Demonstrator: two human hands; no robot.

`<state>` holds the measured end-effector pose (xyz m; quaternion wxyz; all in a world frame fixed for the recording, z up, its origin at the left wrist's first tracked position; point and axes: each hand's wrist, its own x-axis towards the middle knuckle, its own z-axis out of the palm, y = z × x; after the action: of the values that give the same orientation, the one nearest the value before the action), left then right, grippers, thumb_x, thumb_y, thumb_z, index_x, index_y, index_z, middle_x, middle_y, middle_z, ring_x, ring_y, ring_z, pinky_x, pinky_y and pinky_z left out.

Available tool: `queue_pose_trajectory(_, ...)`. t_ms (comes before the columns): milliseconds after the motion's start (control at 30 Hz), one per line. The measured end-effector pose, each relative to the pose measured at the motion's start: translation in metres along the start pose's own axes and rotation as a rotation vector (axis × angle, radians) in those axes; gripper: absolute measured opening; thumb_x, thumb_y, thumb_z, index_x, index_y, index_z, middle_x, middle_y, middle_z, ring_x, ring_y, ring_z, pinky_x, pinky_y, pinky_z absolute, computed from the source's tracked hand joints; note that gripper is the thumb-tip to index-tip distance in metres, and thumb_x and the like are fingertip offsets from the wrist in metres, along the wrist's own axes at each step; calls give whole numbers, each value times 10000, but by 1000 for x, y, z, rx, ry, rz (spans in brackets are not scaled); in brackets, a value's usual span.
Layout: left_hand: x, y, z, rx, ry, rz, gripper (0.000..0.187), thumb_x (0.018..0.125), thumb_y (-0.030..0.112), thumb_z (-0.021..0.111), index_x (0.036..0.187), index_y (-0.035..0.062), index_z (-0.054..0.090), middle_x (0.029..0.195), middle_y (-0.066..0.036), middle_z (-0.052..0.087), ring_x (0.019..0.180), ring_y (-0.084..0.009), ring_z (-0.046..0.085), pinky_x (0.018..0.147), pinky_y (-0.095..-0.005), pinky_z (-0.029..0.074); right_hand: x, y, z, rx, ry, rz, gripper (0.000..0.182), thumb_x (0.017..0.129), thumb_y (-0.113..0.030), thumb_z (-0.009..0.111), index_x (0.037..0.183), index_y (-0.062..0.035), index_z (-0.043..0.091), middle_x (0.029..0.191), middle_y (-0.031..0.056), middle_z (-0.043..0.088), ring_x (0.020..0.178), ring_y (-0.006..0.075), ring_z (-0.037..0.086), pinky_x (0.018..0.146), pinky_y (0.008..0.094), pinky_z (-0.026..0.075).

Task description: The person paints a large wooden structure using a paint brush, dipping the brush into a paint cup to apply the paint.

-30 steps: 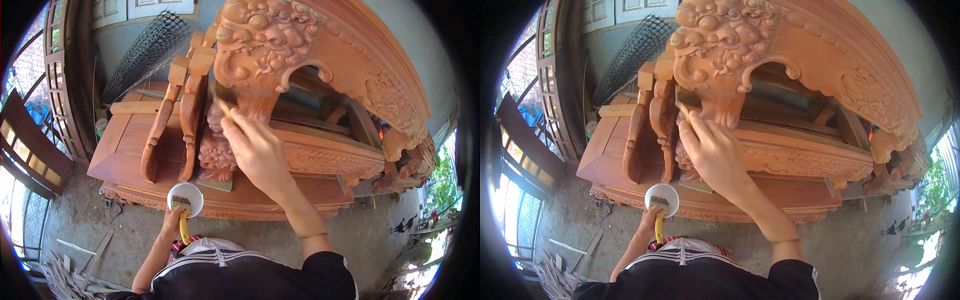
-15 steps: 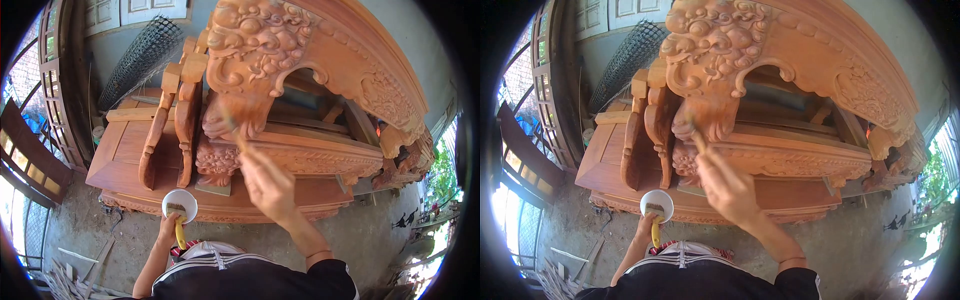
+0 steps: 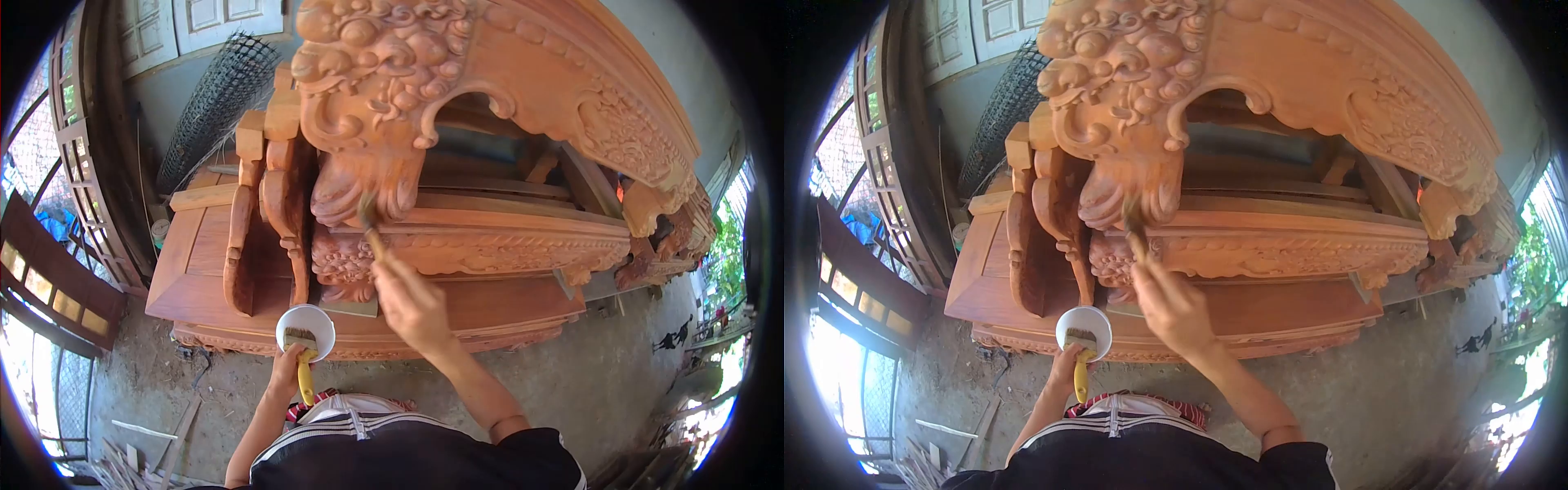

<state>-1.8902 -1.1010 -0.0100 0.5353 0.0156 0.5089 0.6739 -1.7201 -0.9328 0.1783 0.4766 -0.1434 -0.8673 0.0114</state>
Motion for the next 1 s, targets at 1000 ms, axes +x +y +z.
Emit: queue_pose_trajectory(1000, 3, -20, -2, -66, 25, 70, 360, 798, 48, 514, 1139, 106, 417, 954, -110, 564, 754, -222, 605, 532, -321, 523, 70, 8, -42, -16, 29, -137, 193, 783, -74, 647, 974, -63, 673, 990, 129, 656, 762, 242, 660, 643, 321, 534)
